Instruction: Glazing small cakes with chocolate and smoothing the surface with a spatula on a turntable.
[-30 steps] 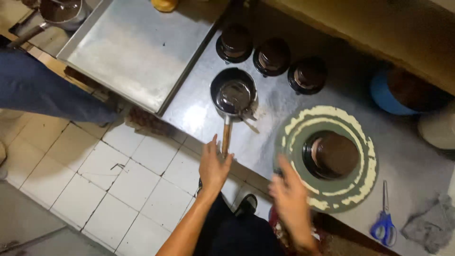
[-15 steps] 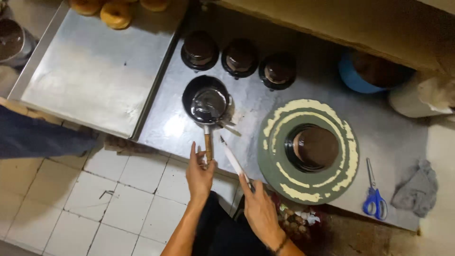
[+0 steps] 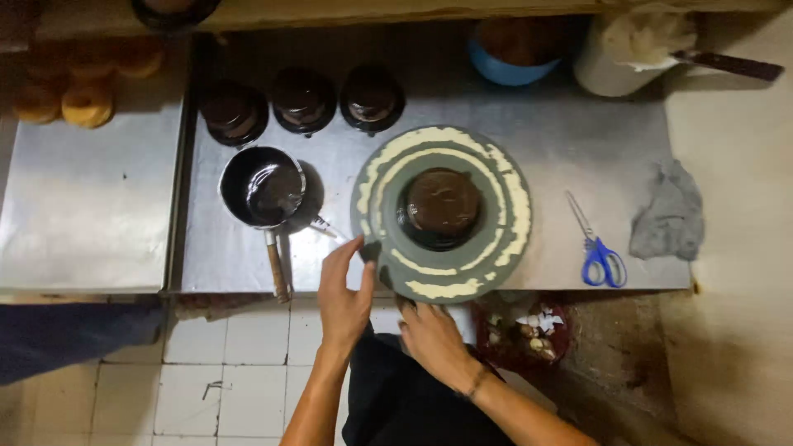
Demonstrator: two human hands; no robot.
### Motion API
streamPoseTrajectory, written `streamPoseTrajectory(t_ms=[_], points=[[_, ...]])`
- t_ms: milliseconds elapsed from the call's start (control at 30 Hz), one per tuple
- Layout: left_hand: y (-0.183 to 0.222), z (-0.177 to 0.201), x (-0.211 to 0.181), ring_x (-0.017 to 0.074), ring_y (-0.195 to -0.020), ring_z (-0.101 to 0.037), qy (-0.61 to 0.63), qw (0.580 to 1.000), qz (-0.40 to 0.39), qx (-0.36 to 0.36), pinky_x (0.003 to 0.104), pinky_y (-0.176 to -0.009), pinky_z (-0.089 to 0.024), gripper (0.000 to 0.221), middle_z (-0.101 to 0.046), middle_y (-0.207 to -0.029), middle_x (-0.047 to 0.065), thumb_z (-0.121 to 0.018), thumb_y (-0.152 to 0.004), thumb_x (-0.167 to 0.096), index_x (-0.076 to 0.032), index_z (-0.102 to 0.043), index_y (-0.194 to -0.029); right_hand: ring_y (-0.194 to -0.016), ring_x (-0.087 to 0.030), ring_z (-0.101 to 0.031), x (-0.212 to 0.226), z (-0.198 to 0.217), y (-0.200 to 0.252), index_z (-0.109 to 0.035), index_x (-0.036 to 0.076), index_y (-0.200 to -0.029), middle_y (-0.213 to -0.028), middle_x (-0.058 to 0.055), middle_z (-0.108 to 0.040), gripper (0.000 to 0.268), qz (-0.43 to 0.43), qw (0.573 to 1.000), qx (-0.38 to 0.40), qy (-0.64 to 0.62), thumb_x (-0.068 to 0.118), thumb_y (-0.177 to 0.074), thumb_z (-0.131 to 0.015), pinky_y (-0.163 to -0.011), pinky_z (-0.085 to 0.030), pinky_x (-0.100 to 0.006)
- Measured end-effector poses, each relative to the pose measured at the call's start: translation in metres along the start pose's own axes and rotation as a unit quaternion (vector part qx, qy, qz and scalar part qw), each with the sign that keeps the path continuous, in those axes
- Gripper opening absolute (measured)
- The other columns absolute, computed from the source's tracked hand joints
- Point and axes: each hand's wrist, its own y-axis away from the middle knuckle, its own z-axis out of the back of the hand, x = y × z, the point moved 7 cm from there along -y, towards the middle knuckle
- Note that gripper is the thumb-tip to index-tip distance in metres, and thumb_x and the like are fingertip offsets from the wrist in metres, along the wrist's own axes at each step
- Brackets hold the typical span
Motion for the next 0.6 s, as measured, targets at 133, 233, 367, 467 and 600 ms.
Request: streamPoseTrajectory(t_ms=[133,233,367,467,600], points=[[-0.02,-0.033,-0.033,0.0347,-0.132,-0.054,-0.037,0.991,-0.084,0.097,0.051,-0.115,-0.034,0.069,-0.064,-0.137,0.016,-0.077,-0.088,-0.017,-0.004,-0.048,-0.148,-0.094,-0.027,-0.072,-0.074,0.015,0.049,-0.073,0.012,-0.118,-0.108,-0.007,-0.073,0.033,-0.134,0.985,0.037,-0.105,0.028,-0.089,-0.07,-0.084,-0.057,-0.039],[-0.027,-0.052,-0.044,0.0349,-0.134,-0.052,-0.076,0.982,-0.087,0.149,0.058,-0.12,-0.021,0.095,-0.063,-0.137,0.015,-0.085,-0.078,-0.024,-0.001,-0.033,-0.154,-0.084,-0.021,-0.077,-0.165,0.001,0.079,-0.077,0.016,-0.114,-0.101,-0.004,-0.079,0.027,-0.271,0.94,0.022,-0.206,0.03,-0.091,-0.069,-0.076,-0.06,-0.035],[-0.027,-0.064,-0.046,0.0325,-0.134,-0.054,-0.107,0.978,-0.073,0.162,0.058,-0.123,-0.019,0.115,-0.062,-0.14,0.014,-0.088,-0.073,-0.032,-0.003,-0.021,-0.161,-0.077,-0.018,-0.073,-0.211,0.077,0.077,-0.071,0.016,-0.13,-0.093,-0.008,-0.079,0.038,-0.316,0.911,-0.174,-0.2,0.02,-0.092,-0.067,-0.07,-0.057,-0.03],[-0.027,-0.067,-0.049,0.0331,-0.136,-0.052,-0.122,0.977,-0.078,0.156,0.057,-0.123,-0.016,0.121,-0.058,-0.145,0.018,-0.091,-0.069,-0.035,-0.001,-0.02,-0.161,-0.091,-0.021,-0.064,-0.171,0.154,0.038,-0.066,0.014,-0.138,-0.11,-0.008,-0.067,0.045,-0.177,0.947,-0.258,-0.079,0.011,-0.093,-0.063,-0.079,-0.054,-0.034],[-0.029,-0.071,-0.051,0.0346,-0.137,-0.05,-0.126,0.977,-0.061,0.162,0.055,-0.124,-0.012,0.126,-0.055,-0.145,0.021,-0.097,-0.065,-0.037,0.002,-0.019,-0.157,-0.099,-0.022,-0.057,-0.146,0.167,-0.028,-0.068,0.015,-0.138,-0.114,-0.01,-0.061,0.048,-0.05,0.971,-0.234,0.02,0.006,-0.09,-0.063,-0.098,-0.045,-0.044]])
